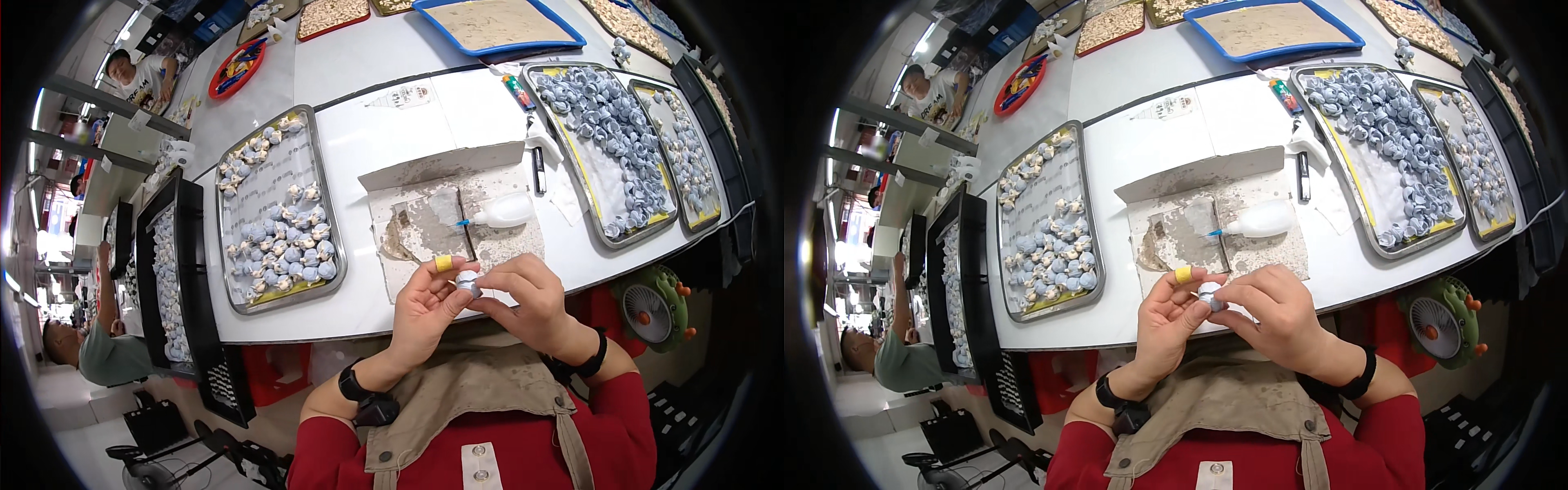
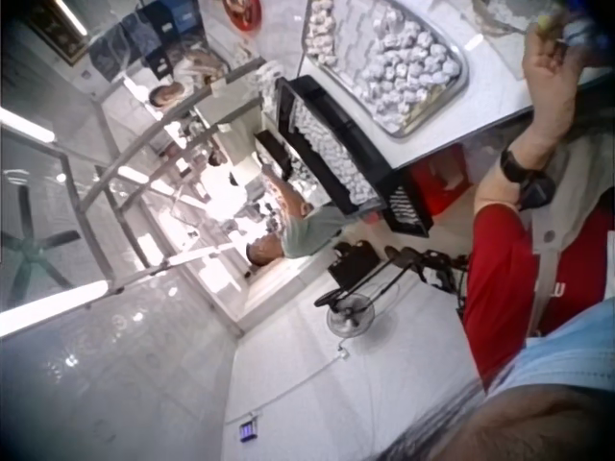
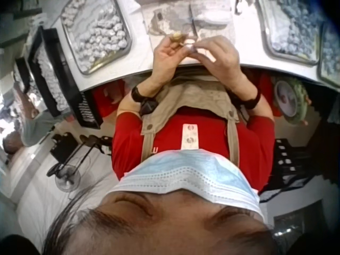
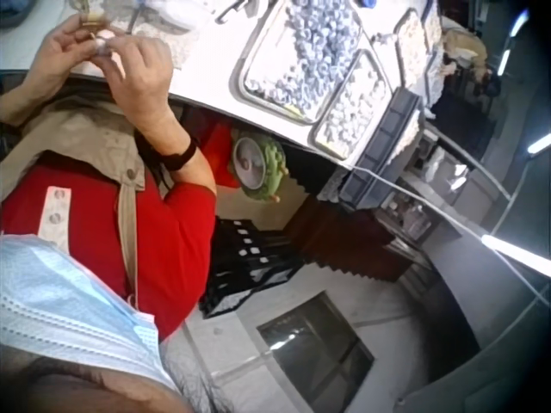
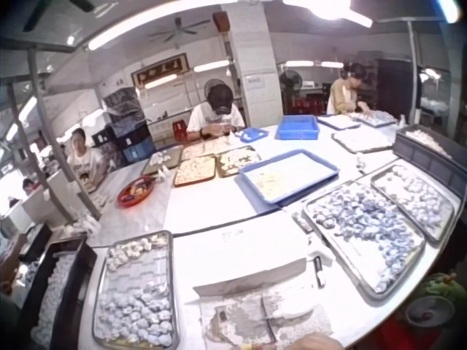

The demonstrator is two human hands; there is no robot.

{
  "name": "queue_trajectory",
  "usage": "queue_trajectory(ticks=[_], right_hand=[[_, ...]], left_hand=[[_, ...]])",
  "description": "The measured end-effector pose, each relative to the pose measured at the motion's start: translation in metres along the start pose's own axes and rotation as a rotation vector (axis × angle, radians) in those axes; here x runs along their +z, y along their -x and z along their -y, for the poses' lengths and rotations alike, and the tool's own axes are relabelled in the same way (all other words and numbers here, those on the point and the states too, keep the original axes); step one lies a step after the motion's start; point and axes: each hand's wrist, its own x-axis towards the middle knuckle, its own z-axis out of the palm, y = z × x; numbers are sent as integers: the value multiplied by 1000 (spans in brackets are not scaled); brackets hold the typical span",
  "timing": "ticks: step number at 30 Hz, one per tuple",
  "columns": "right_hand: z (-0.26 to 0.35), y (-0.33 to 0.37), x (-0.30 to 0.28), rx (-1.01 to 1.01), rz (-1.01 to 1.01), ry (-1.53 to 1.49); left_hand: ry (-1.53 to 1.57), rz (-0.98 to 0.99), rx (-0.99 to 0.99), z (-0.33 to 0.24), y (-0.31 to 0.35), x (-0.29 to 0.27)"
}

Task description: The person assembles small decorative figures by applying glue from a squeeze bottle to a base and attaching a small clay piece. They repeat this process for multiple units, placing each completed figure onto a tray. The person also uses a small tool to adjust the attached pieces.

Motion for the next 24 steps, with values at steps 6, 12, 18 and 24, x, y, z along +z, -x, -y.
queue_trajectory(ticks=[6,12,18,24], right_hand=[[6,6,3,-32,-68,129],[12,5,-1,37,-86,112],[4,0,-9,62,-40,-36],[-15,-4,-20,32,-3,-225]], left_hand=[[-108,-10,34,-4,3,2],[-170,9,80,-4,2,6],[-280,33,151,-4,2,5],[-222,203,221,-4,-2,3]])
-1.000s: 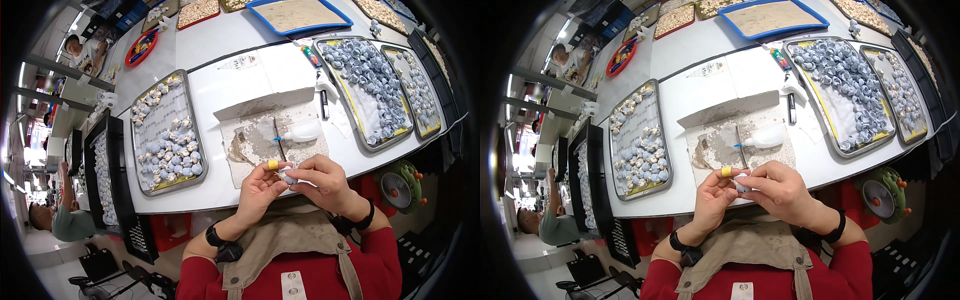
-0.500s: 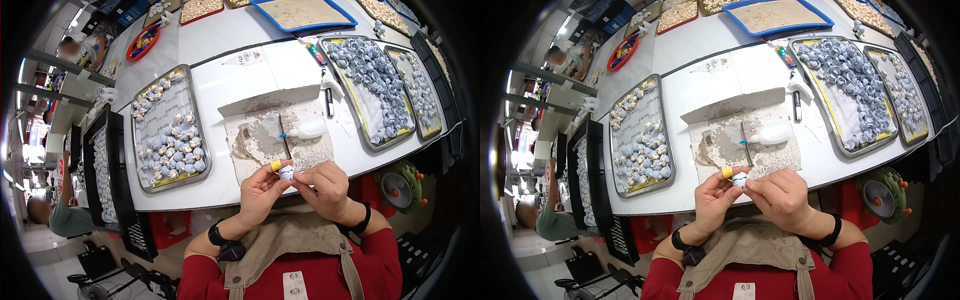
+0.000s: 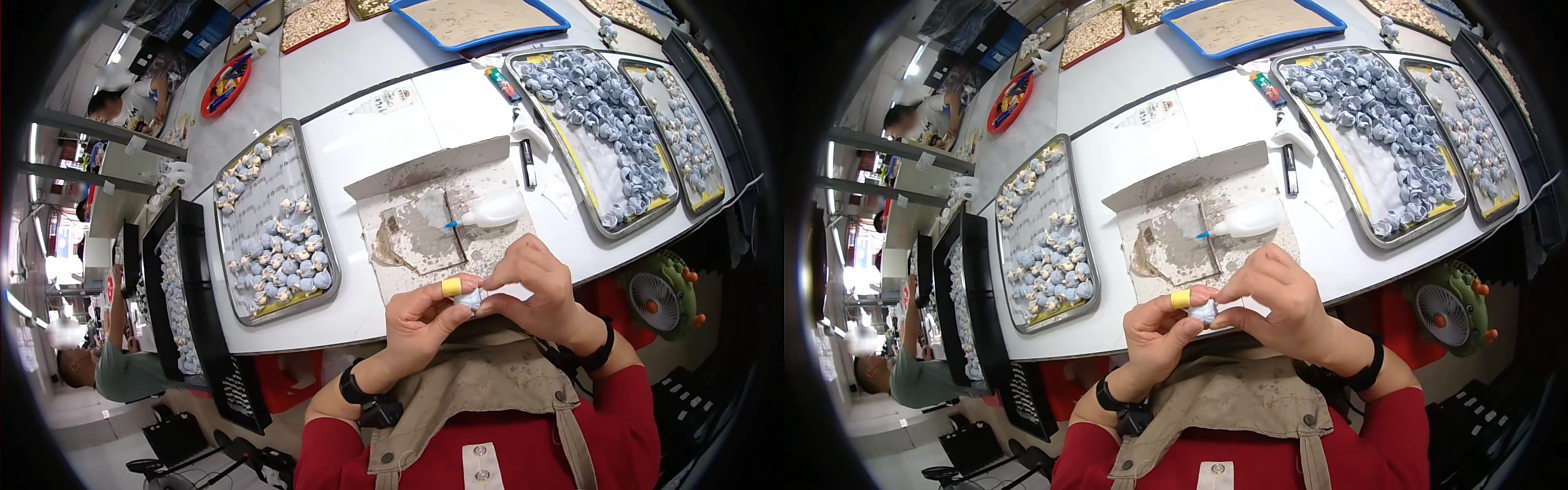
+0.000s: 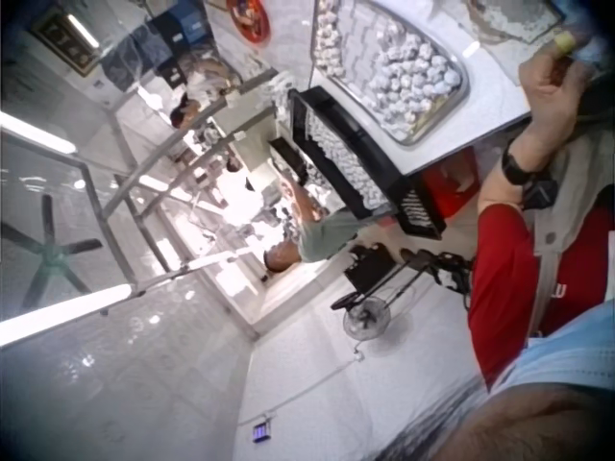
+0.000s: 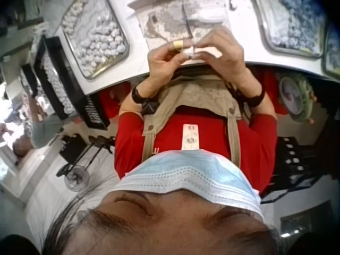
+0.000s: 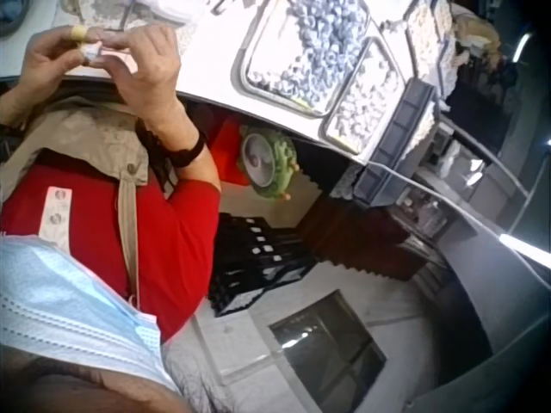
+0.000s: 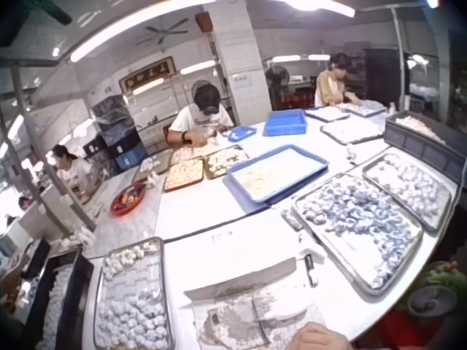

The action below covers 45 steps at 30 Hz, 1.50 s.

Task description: The person assembles small decorative figures by applying glue from a squeeze bottle to a base and attaching a small clay piece. They repeat this process for multiple units, placing each completed figure onto a tray. The person also uses a small tool to adjust the attached pieces.

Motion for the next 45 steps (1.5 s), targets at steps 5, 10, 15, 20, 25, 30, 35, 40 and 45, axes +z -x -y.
queue_trajectory(ticks=[5,10,15,20,25,30,35,40,45], right_hand=[[3,0,1,255,144,-418],[-1,7,1,315,248,-566],[0,11,4,420,177,-851],[-3,17,-3,295,208,-759],[-5,19,-1,216,146,-729],[-4,17,-2,214,190,-710],[-7,14,9,342,206,-700],[-4,4,3,458,114,-665],[-3,10,6,579,50,-642]], left_hand=[[139,13,-116,-3,3,3],[82,46,-40,-3,2,8],[-128,76,11,-2,2,8],[-233,149,18,-8,-2,9],[-241,163,56,-9,-7,14],[-230,155,-27,-14,-2,12],[-454,140,-51,-24,-10,-8],[-843,-594,11,-68,-60,-125],[-1500,-562,-276,-85,-67,-270]])
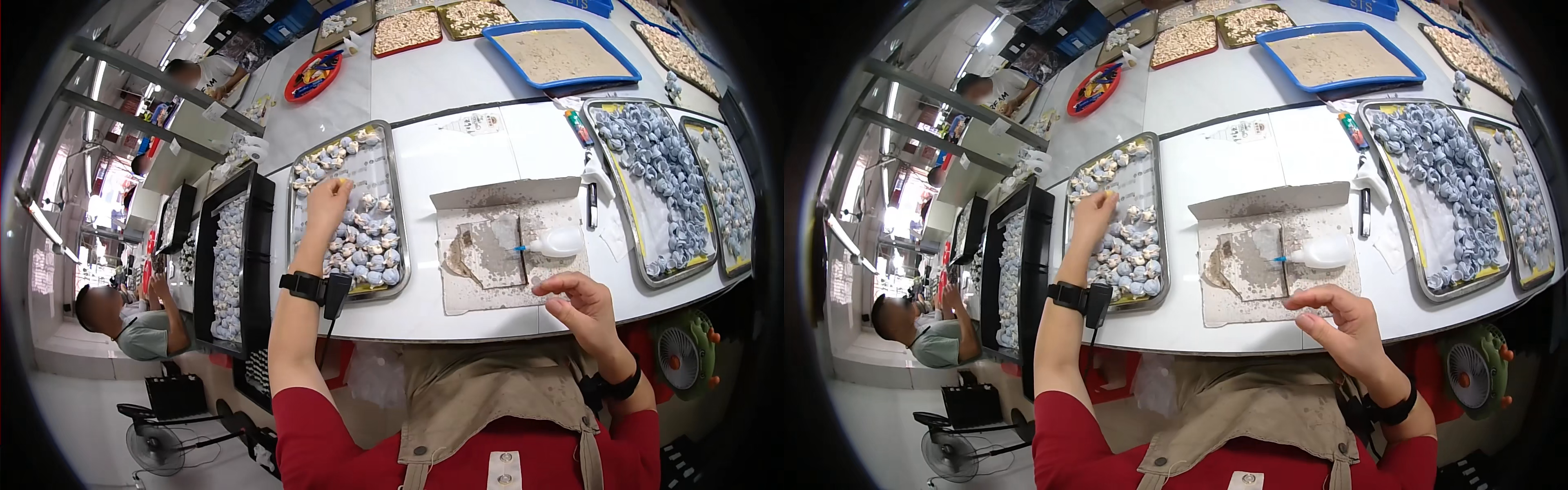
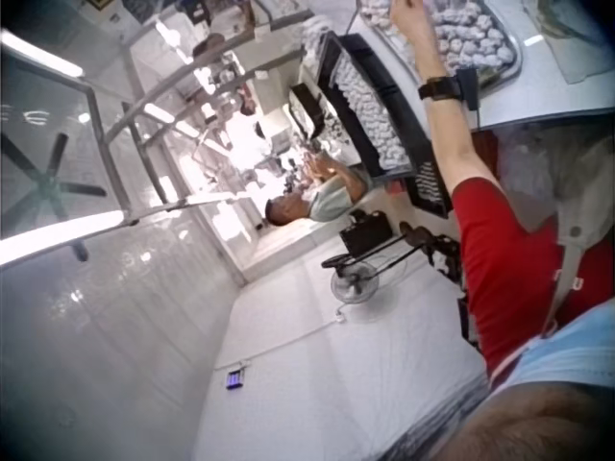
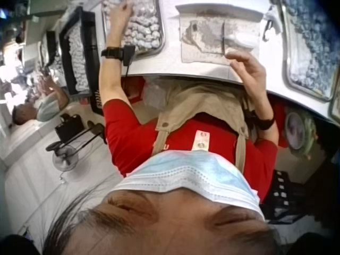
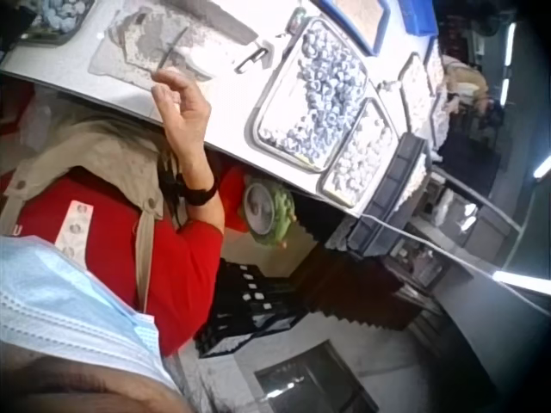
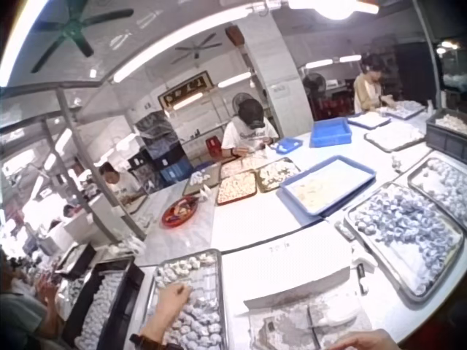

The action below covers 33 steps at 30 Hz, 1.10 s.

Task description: The person assembles small decorative figures by applying glue from a squeeze bottle to a base and attaching a small clay piece. They repeat this process for multiple units, placing each completed figure onto a tray. The person also uses a small tool to adjust the attached pieces.

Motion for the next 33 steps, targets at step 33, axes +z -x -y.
queue_trajectory(ticks=[33], right_hand=[[-26,-27,-39,-219,-229,1168]], left_hand=[[1708,838,-335,-157,192,60]])
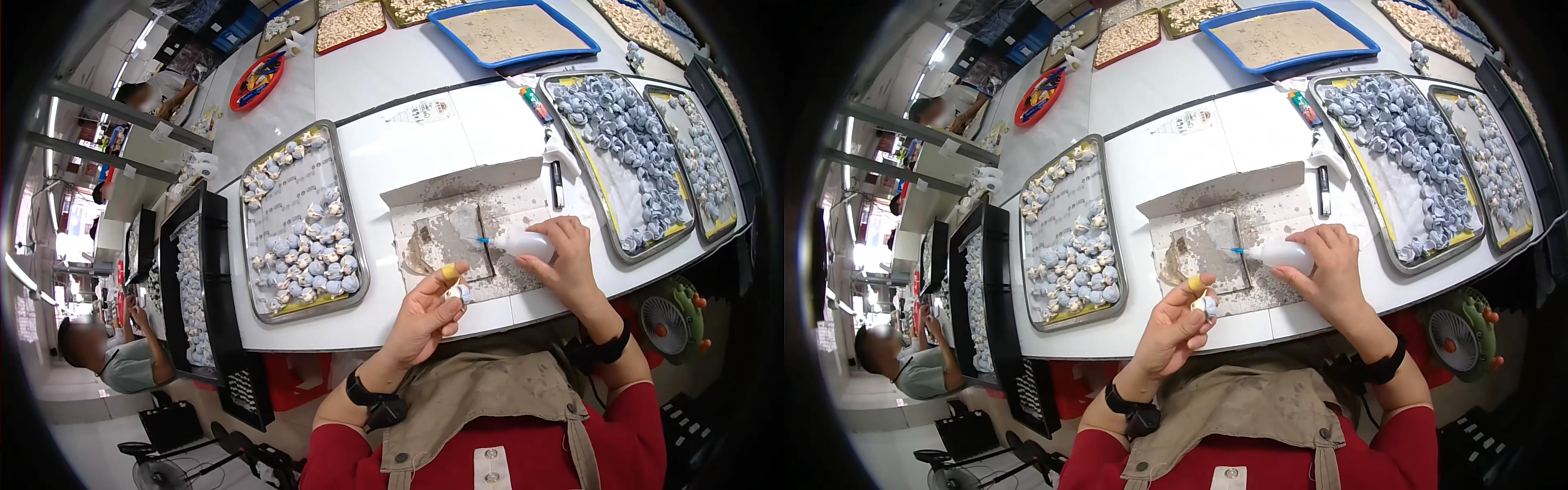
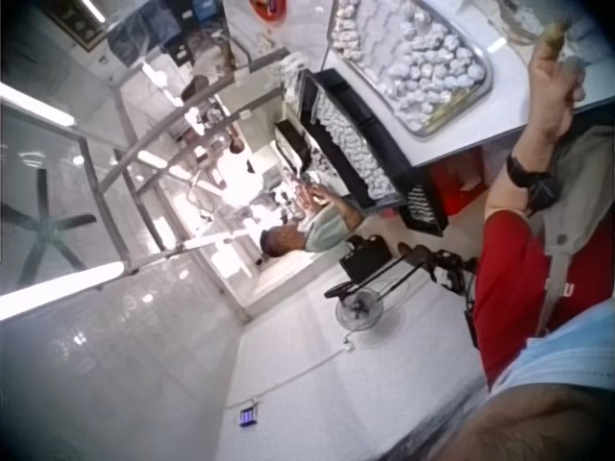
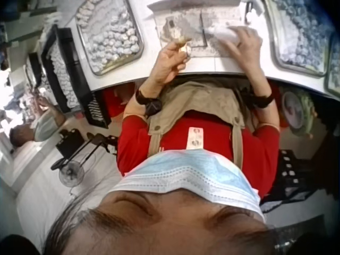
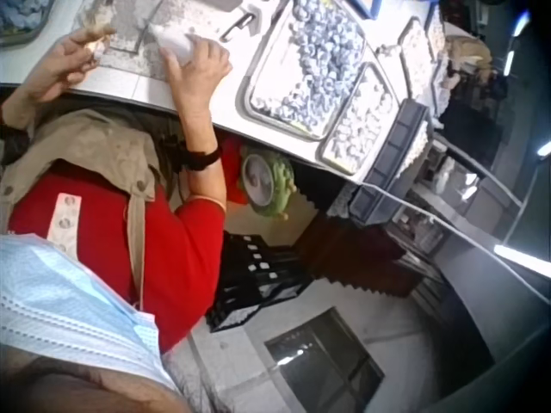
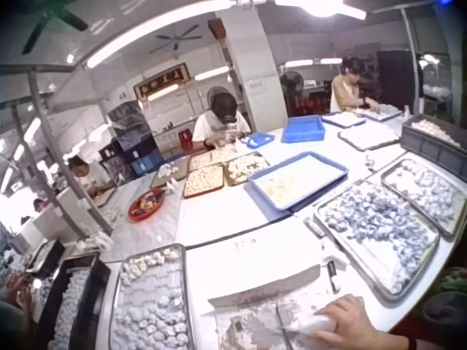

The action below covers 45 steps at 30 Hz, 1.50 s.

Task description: The person assembles small decorative figures by applying glue from a squeeze bottle to a base and attaching a small clay piece. They repeat this process for multiple units, placing each completed figure onto a tray. The person also uses a small tool to adjust the attached pieces.

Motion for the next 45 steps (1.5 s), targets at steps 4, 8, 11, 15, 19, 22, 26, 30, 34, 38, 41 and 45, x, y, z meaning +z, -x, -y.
queue_trajectory(ticks=[4,8,11,15,19,22,26,30,34,38,41,45], right_hand=[[4,15,-3,124,-58,-199],[11,29,-19,210,-144,-568],[16,39,-30,163,-149,-581],[24,45,-38,50,-156,-421],[38,39,-47,-86,-178,-275],[46,34,-50,-151,-183,-208],[53,29,-49,-188,-171,-178],[55,25,-46,-200,-172,-163],[54,26,-46,-173,-169,-162],[52,27,-48,-137,-187,-181],[50,26,-49,-135,-189,-181],[48,26,-47,-149,-180,-191]], left_hand=[[-36,-92,-15,14,-8,17],[-74,-156,36,21,-9,21],[-132,-166,87,27,-8,18],[-194,-192,186,32,-7,21],[-218,-223,185,35,-3,17],[-232,-238,214,33,-1,21],[-234,-234,211,32,0,20],[-227,-226,218,32,1,19],[-230,-223,216,30,2,18],[-197,-233,222,30,0,18],[-170,-233,190,29,-1,20],[-152,-216,170,28,-1,21]])
